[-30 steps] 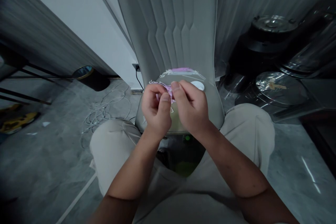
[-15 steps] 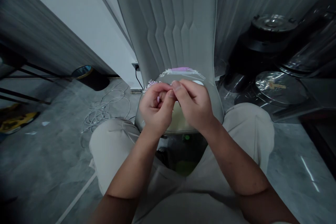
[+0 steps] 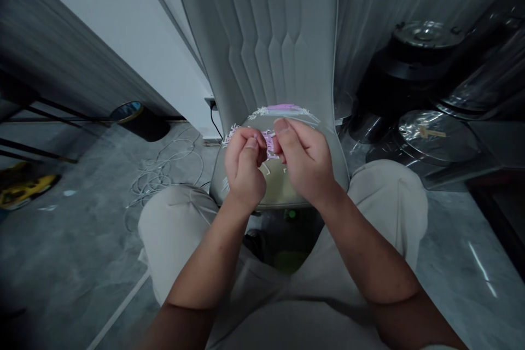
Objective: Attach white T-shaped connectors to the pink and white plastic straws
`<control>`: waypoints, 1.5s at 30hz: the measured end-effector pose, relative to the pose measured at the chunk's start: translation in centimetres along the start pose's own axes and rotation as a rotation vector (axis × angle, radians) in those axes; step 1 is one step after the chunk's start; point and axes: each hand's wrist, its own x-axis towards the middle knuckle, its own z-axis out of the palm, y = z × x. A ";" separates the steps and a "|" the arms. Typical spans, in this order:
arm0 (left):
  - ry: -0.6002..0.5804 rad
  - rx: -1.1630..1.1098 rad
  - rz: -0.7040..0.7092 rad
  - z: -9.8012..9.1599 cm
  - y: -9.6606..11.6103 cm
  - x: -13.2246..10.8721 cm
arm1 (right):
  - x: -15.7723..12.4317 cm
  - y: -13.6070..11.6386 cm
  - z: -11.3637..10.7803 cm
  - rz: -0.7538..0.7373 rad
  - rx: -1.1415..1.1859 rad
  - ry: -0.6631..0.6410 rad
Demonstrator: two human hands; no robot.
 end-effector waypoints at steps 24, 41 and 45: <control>-0.274 0.272 0.363 -0.7 1.1 1.3 | 0.9 0.2 -1.2 -0.116 -0.179 0.134; -0.362 0.154 0.168 -0.3 2.2 0.1 | 0.7 0.5 -1.0 -0.093 -0.214 0.010; -0.289 0.082 0.183 -0.1 1.8 -0.4 | 0.7 0.4 -0.6 -0.049 -0.129 0.031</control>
